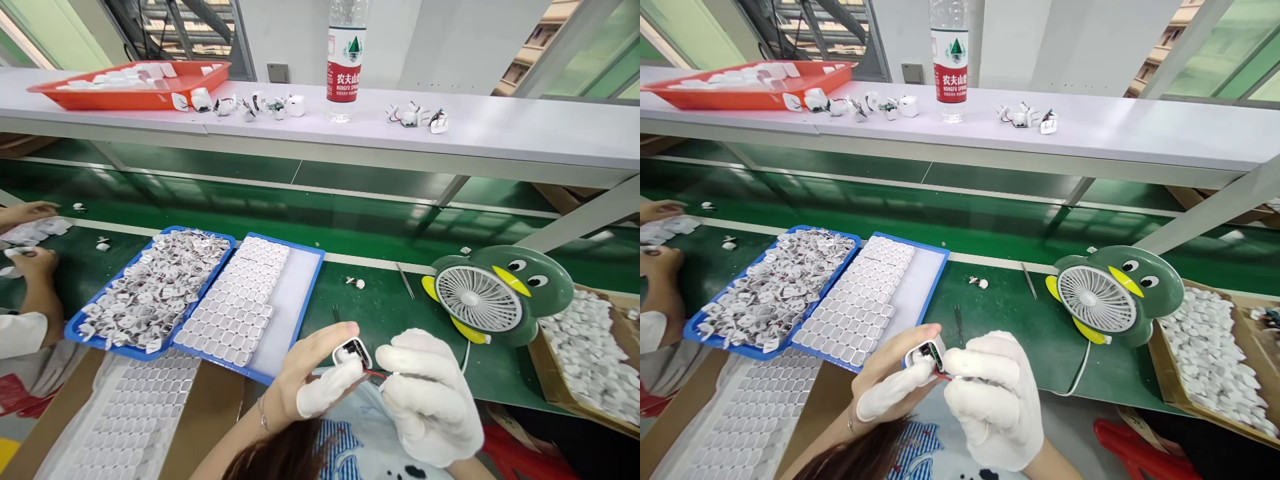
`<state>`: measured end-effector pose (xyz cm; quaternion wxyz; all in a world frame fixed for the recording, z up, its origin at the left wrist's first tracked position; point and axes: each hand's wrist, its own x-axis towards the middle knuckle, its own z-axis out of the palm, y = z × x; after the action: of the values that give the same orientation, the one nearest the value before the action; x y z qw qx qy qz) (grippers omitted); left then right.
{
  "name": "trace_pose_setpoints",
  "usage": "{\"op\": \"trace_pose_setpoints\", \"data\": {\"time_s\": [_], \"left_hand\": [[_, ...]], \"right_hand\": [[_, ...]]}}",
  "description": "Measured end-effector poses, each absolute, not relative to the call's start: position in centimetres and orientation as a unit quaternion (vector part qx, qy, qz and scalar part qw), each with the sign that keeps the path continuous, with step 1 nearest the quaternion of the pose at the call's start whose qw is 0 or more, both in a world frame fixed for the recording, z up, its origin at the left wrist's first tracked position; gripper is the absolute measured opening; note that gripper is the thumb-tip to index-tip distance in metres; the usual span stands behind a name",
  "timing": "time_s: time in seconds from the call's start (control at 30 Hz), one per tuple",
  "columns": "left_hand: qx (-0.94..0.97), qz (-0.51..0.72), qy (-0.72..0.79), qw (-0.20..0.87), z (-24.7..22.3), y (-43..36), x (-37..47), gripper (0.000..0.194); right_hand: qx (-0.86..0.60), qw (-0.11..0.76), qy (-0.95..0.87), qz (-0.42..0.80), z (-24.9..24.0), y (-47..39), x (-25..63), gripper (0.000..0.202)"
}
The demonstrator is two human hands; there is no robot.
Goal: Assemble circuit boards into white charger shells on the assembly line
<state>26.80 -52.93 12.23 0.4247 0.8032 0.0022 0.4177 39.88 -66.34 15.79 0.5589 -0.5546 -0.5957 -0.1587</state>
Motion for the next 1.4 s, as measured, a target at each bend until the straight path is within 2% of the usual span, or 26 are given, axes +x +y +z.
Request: {"op": "trace_pose_setpoints", "data": {"time_s": [0.1, 0.23, 0.3, 0.37, 0.47, 0.53, 0.6, 0.67, 0.83, 1.3, 1.4], "left_hand": [[0.832, 0.447, -0.031, 0.326, 13.5, -52.8, 27.1, 0.052], [0.835, 0.431, 0.022, 0.343, 14.4, -52.9, 27.7, 0.044], [0.826, 0.415, 0.049, 0.379, 14.4, -53.1, 28.0, 0.035], [0.794, 0.403, 0.055, 0.453, 13.9, -53.4, 28.4, 0.026], [0.670, 0.441, 0.087, 0.590, 13.2, -53.9, 29.0, 0.036], [0.577, 0.460, 0.143, 0.659, 13.2, -54.0, 29.5, 0.033], [0.494, 0.448, 0.205, 0.717, 13.7, -53.6, 30.1, 0.024], [0.401, 0.432, 0.254, 0.767, 14.4, -52.6, 30.9, 0.025], [0.129, 0.406, 0.338, 0.839, 15.1, -49.5, 31.6, 0.015], [0.053, 0.419, 0.350, 0.836, 14.4, -48.7, 28.4, 0.015], [0.054, 0.422, 0.355, 0.832, 13.9, -48.5, 27.6, 0.016]], "right_hand": [[-0.569, 0.543, -0.595, -0.167, 16.0, -66.4, 40.0, 0.022], [-0.575, 0.540, -0.592, -0.170, 16.3, -66.3, 40.1, 0.020], [-0.580, 0.546, -0.586, -0.148, 15.9, -66.1, 40.0, 0.019], [-0.586, 0.588, -0.552, -0.072, 14.8, -65.9, 39.9, 0.016], [-0.561, 0.672, -0.479, 0.061, 12.2, -65.3, 39.5, 0.048], [-0.559, 0.672, -0.474, 0.105, 10.7, -65.0, 39.3, 0.062], [-0.585, 0.631, -0.492, 0.129, 9.9, -64.9, 39.1, 0.059], [-0.607, 0.600, -0.504, 0.135, 9.8, -65.0, 39.0, 0.052], [-0.626, 0.601, -0.481, 0.126, 9.9, -65.6, 38.9, 0.040], [-0.603, 0.583, -0.521, 0.158, 9.1, -63.1, 37.3, 0.030], [-0.648, 0.522, -0.526, 0.177, 7.9, -62.0, 38.0, 0.032]]}}
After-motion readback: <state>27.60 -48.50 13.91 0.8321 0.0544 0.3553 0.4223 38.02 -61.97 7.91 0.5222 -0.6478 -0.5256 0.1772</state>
